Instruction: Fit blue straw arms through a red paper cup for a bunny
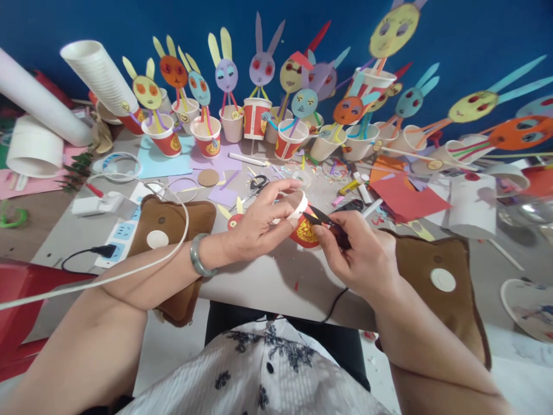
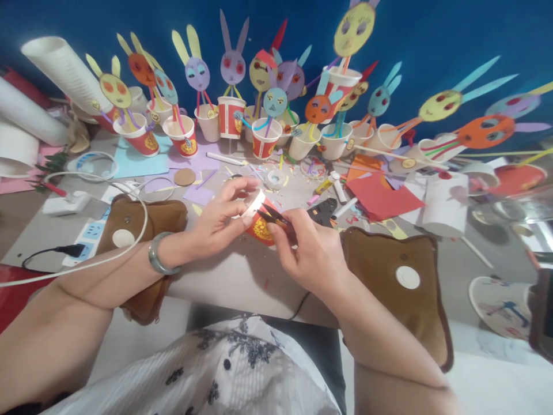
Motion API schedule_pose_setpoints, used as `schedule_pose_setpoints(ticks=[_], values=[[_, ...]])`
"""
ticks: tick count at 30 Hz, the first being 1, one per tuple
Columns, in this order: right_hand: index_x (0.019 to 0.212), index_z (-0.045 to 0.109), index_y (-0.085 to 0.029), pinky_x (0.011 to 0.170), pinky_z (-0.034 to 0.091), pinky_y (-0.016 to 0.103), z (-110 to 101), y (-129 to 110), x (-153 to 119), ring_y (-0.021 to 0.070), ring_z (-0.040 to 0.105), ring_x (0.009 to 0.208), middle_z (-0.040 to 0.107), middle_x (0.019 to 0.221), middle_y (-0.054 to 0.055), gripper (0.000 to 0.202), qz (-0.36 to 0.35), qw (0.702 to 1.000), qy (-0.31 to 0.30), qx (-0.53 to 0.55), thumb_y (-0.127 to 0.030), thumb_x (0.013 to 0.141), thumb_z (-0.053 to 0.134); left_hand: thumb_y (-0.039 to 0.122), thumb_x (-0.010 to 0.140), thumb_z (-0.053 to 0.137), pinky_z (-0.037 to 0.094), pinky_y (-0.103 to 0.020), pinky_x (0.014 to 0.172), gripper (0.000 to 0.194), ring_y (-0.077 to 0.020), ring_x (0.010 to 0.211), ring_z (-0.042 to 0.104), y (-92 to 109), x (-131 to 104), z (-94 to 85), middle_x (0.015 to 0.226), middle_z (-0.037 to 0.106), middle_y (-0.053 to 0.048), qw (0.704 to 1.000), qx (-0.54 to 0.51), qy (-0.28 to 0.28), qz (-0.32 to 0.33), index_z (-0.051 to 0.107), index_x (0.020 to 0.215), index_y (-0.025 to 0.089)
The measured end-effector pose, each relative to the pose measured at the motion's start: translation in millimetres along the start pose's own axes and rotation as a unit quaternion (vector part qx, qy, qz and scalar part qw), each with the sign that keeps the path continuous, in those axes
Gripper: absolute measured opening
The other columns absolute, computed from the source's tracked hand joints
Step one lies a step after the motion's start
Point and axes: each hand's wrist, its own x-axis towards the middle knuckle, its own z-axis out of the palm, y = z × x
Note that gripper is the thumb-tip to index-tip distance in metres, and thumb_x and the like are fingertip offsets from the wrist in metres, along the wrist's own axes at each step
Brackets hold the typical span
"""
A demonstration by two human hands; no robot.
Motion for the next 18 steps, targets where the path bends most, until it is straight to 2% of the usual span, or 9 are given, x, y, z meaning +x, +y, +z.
schedule_pose_setpoints(ticks=[8,13,18], values=[[0.095,0.058,-0.021,0.048,0.036,0.022,-4.1,1.2,1.7,0.0086,0.049,0.041,0.059,0.057,-0.006,0.01,-0.037,0.999,-0.022,-0.002,-0.03,0.098,0.058,0.031,0.104,0.046,0.053,-0.047,0.106,0.024,-0.0233,0.124,0.058,0.3,2.6,-2.8,0.128,0.059,-0.014,1.0,-0.018,-0.004,0.025,0.061,0.089,0.021],[0.093,0.057,-0.021,0.048,0.037,0.02,-4.6,1.7,1.5,0.0089,0.052,0.044,0.06,0.06,-0.005,0.008,-0.054,0.998,-0.023,0.012,-0.027,0.099,0.057,0.029,0.103,0.045,0.052,-0.047,0.107,0.022,-0.0236,0.123,0.059,1.1,3.6,-3.6,0.125,0.06,-0.013,0.999,-0.032,-0.007,0.04,0.058,0.087,0.021],[0.093,0.058,-0.021,0.048,0.037,0.02,-2.6,1.9,0.0,0.0096,0.052,0.045,0.058,0.059,-0.005,0.011,-0.057,0.998,-0.022,-0.003,-0.029,0.1,0.056,0.034,0.105,0.044,0.052,-0.046,0.107,0.027,-0.0234,0.122,0.058,1.8,3.1,-4.0,0.125,0.06,-0.013,0.999,-0.031,-0.013,0.023,0.055,0.083,0.021]])
